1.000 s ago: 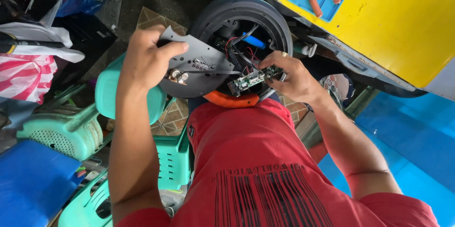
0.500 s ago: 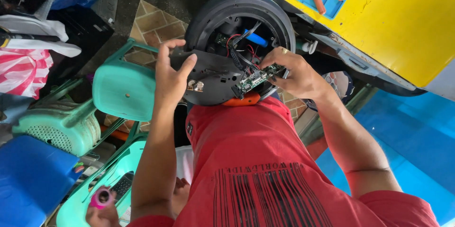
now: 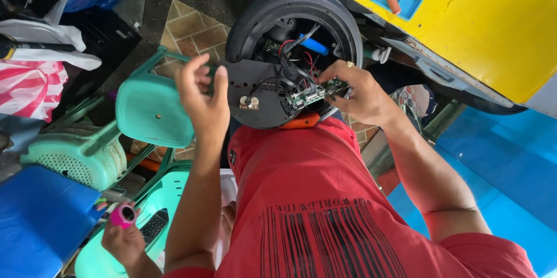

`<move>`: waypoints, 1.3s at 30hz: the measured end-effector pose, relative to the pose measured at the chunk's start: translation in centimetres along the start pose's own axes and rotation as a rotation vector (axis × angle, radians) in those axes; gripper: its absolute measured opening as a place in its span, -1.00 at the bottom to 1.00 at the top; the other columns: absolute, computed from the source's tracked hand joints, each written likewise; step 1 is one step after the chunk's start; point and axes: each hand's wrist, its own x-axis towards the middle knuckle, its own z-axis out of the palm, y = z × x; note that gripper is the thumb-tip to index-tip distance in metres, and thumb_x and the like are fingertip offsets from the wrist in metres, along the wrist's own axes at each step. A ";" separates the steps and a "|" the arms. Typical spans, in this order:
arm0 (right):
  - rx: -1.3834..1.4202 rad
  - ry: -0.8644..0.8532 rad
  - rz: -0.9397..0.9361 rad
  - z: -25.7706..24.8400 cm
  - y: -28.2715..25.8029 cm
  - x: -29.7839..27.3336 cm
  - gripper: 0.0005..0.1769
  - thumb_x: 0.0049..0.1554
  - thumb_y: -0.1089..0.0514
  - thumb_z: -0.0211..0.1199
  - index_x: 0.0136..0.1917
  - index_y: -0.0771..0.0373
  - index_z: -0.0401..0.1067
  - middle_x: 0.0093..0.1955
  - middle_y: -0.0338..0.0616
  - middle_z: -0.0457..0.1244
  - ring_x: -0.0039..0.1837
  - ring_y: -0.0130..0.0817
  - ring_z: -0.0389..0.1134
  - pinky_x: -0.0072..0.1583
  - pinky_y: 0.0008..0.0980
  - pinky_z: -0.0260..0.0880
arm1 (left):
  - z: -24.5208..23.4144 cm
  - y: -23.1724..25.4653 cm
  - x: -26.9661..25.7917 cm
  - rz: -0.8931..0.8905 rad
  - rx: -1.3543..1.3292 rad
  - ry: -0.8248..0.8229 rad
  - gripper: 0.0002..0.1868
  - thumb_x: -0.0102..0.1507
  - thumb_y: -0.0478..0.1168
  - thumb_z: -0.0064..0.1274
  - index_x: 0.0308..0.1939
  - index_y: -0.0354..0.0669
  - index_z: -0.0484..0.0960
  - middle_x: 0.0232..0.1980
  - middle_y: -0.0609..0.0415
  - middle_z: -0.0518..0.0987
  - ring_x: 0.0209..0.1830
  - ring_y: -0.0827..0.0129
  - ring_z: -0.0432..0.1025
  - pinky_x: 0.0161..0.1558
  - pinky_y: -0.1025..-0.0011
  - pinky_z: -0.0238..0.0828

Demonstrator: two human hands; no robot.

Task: The person holds a green circuit board with attached wires and a black plastic casing, manipulating them over a disassembled circular device. They turn the components over in their hands, inspecting the connections and the board itself while standing at a cluttered workbench.

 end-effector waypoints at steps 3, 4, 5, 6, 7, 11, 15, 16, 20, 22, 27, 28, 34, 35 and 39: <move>0.006 0.016 -0.007 0.3 -0.2 -0.1 -0.60 0.01 0.49 0.34 0.14 0.39 0.52 -0.04 0.12 0.34 0.04 0.01 0.43 0.15 -0.04 0.38 | 0.2 1.9 -2.2 0.096 -0.109 0.124 -0.81 0.37 -0.39 0.07 0.07 -0.24 0.56 -0.20 0.08 0.27 -0.39 0.42 0.22 -0.30 0.53 0.22; 0.005 0.018 -0.006 0.4 -0.1 -0.2 -0.60 0.01 0.49 0.34 0.14 0.39 0.52 -0.04 0.12 0.34 0.04 0.01 0.43 0.15 -0.04 0.38 | 0.6 2.3 -2.9 0.097 -0.110 0.123 -0.81 0.37 -0.39 0.07 0.07 -0.24 0.56 -0.20 0.08 0.27 -0.39 0.42 0.22 -0.30 0.53 0.22; 0.019 0.025 0.008 0.5 0.0 -0.2 -0.60 0.02 0.47 0.35 0.16 0.37 0.51 -0.03 0.09 0.34 0.04 -0.02 0.43 0.16 -0.05 0.38 | 1.0 2.7 -3.6 0.058 -0.219 0.097 -0.83 0.35 -0.37 0.07 0.03 -0.27 0.56 -0.25 0.09 0.28 -0.40 0.47 0.19 -0.31 0.53 0.22; 0.032 0.032 0.022 0.7 0.0 -0.2 -0.60 0.03 0.45 0.35 0.17 0.36 0.51 -0.03 0.07 0.34 0.05 -0.05 0.43 0.16 -0.05 0.38 | 1.3 3.1 -4.3 0.020 -0.329 0.071 -0.84 0.33 -0.36 0.07 -0.02 -0.30 0.57 -0.30 0.11 0.30 -0.42 0.51 0.17 -0.31 0.54 0.22; 0.032 0.029 0.018 0.9 0.2 -0.3 -0.60 0.03 0.45 0.35 0.17 0.36 0.51 -0.03 0.07 0.34 0.05 -0.05 0.43 0.16 -0.05 0.38 | 1.7 2.7 -5.1 0.021 -0.327 0.075 -0.84 0.33 -0.36 0.07 -0.02 -0.30 0.57 -0.30 0.11 0.30 -0.42 0.51 0.17 -0.31 0.54 0.22; 0.024 0.126 0.110 1.6 0.4 -0.5 -0.59 0.03 0.38 0.42 0.17 0.30 0.53 0.00 0.00 0.35 0.07 -0.14 0.41 0.17 -0.16 0.37 | 2.2 3.3 -6.9 0.161 -0.331 0.058 -0.73 0.22 -0.43 0.12 -0.01 -0.36 0.51 -0.25 0.05 0.38 -0.42 0.43 0.25 -0.37 0.50 0.31; 0.030 0.170 0.152 2.1 0.0 -0.3 -0.57 0.03 0.37 0.41 0.19 0.25 0.53 0.01 -0.04 0.35 0.06 -0.15 0.41 0.17 -0.18 0.37 | 2.3 4.1 -5.7 0.340 -0.105 0.016 -0.65 0.19 -0.28 0.24 0.03 -0.32 0.60 -0.20 0.05 0.49 -0.37 0.35 0.34 -0.28 0.40 0.41; 0.032 0.165 0.146 2.2 -0.2 -0.2 -0.57 0.03 0.37 0.41 0.19 0.25 0.53 0.01 -0.04 0.35 0.06 -0.15 0.41 0.17 -0.18 0.37 | 2.3 4.0 -5.5 0.342 -0.100 0.022 -0.65 0.19 -0.28 0.24 0.03 -0.32 0.60 -0.20 0.05 0.49 -0.37 0.35 0.34 -0.28 0.40 0.41; -0.026 0.197 0.105 2.3 -0.8 -0.3 -0.57 0.03 0.41 0.38 0.19 0.23 0.53 0.02 -0.03 0.35 0.08 -0.09 0.42 0.17 -0.17 0.38 | 2.6 3.2 -4.4 0.413 0.009 -0.071 -0.62 0.28 -0.26 0.20 0.15 -0.30 0.51 0.04 -0.01 0.52 0.01 0.14 0.44 0.04 0.23 0.37; -0.052 0.196 0.034 2.3 -0.7 -0.3 -0.57 0.03 0.45 0.36 0.18 0.26 0.52 0.02 -0.01 0.35 0.09 -0.02 0.42 0.16 -0.13 0.38 | 2.5 2.9 -4.2 0.403 0.059 -0.096 -0.62 0.29 -0.24 0.20 0.15 -0.25 0.51 0.05 0.04 0.51 0.05 0.14 0.44 0.04 0.25 0.30; -0.064 0.200 -0.026 2.3 -0.1 -0.5 -0.56 0.02 0.48 0.33 0.18 0.28 0.53 0.02 0.00 0.34 0.10 0.01 0.42 0.16 -0.10 0.40 | 2.9 2.7 -3.8 0.421 0.119 -0.081 -0.72 0.23 -0.23 0.24 0.00 -0.11 0.57 -0.09 0.20 0.51 -0.05 0.28 0.45 0.00 0.31 0.21; -0.064 0.203 -0.026 2.3 0.0 -0.4 -0.56 0.02 0.48 0.33 0.18 0.28 0.53 0.02 0.00 0.34 0.10 0.01 0.42 0.16 -0.10 0.40 | 3.0 2.2 -4.1 0.423 0.119 -0.083 -0.72 0.23 -0.23 0.24 0.00 -0.11 0.57 -0.09 0.20 0.51 -0.05 0.28 0.45 0.00 0.31 0.21; -0.073 0.202 -0.052 2.4 0.8 -0.6 -0.55 0.02 0.45 0.33 0.19 0.26 0.52 0.06 -0.01 0.32 0.16 0.03 0.40 0.22 -0.10 0.37 | 4.1 2.0 -4.3 0.454 0.101 -0.084 -0.71 0.14 -0.14 0.31 -0.17 -0.11 0.57 -0.26 0.20 0.48 -0.30 0.28 0.40 -0.18 0.32 0.18; -0.062 0.209 -0.048 2.4 0.9 -0.6 -0.54 0.01 0.45 0.33 0.20 0.26 0.52 0.05 -0.01 0.32 0.16 0.03 0.40 0.23 -0.09 0.37 | 4.3 2.1 -4.2 0.438 0.089 -0.083 -0.69 0.13 -0.13 0.33 -0.16 -0.12 0.57 -0.27 0.19 0.49 -0.33 0.29 0.40 -0.20 0.33 0.19; -0.034 0.221 -0.013 2.5 0.5 -0.8 -0.53 -0.01 0.43 0.35 0.19 0.26 0.51 0.05 -0.01 0.33 0.16 0.04 0.41 0.24 -0.06 0.37 | 4.4 2.4 -4.2 0.357 0.062 -0.105 -0.61 0.13 -0.05 0.40 -0.14 -0.12 0.58 -0.32 0.20 0.51 -0.43 0.35 0.39 -0.27 0.35 0.21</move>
